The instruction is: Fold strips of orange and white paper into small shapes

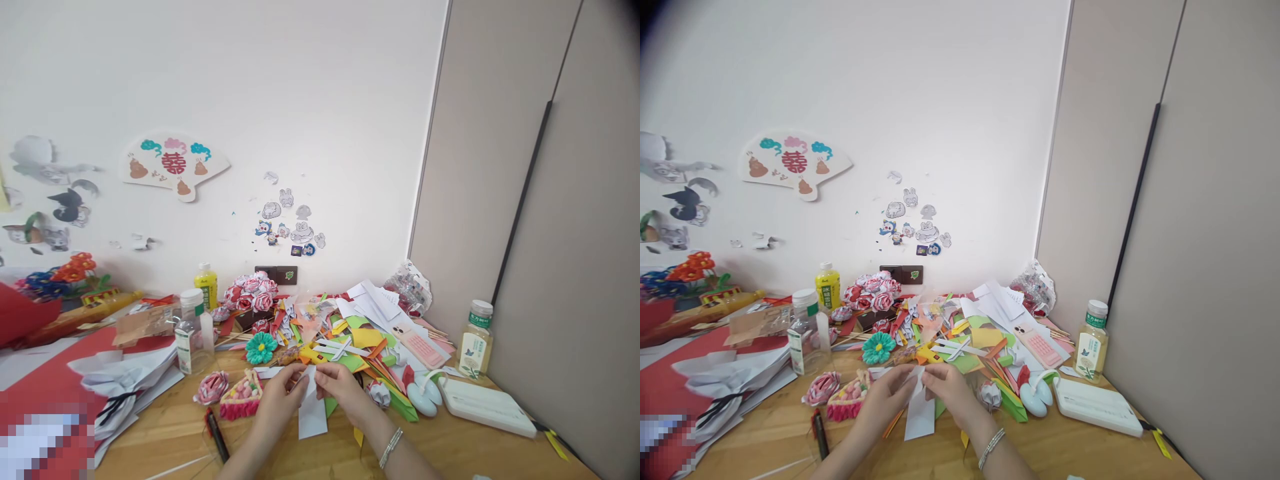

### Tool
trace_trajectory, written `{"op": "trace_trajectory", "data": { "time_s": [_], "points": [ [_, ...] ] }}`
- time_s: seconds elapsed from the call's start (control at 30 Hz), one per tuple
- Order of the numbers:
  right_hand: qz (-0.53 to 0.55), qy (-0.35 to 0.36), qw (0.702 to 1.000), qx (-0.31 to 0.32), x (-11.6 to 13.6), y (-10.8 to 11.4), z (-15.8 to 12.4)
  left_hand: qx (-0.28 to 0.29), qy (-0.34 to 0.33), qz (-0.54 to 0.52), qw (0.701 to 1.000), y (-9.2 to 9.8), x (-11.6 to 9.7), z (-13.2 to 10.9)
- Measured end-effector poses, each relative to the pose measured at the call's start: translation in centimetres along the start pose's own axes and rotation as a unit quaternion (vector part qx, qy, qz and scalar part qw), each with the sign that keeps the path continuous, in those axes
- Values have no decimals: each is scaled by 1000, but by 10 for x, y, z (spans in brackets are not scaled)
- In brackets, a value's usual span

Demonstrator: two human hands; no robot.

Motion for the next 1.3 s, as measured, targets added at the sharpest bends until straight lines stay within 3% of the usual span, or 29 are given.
{"op": "trace_trajectory", "data": {
  "time_s": [0.27,0.53,0.87,0.97,1.1,1.3],
  "points": [
    [-52,-15,996,-72,-13,1,6,46,3,-23,999,-2,-7,-3],
    [-59,-16,995,-79,-10,0,5,77,38,-90,992,-4,-3,-1],
    [-70,-13,994,-79,-14,1,7,80,47,-95,991,-3,3,0],
    [-78,-12,994,-81,-16,2,7,68,47,-67,994,-4,1,-1],
    [-100,-11,991,-89,-19,2,7,15,54,53,997,-3,-1,-2],
    [-99,-9,992,-83,-20,1,7,22,25,107,994,-4,1,-2]
  ]
}}
Point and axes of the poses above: each hand's wrist, its own z-axis towards the middle knuckle, its own y-axis out of the back of the hand, x = y × z, the point moved 2 cm from there along z, towards the middle knuckle, and after that the axes turned 15 degrees about -z, right-handed, at the moved point
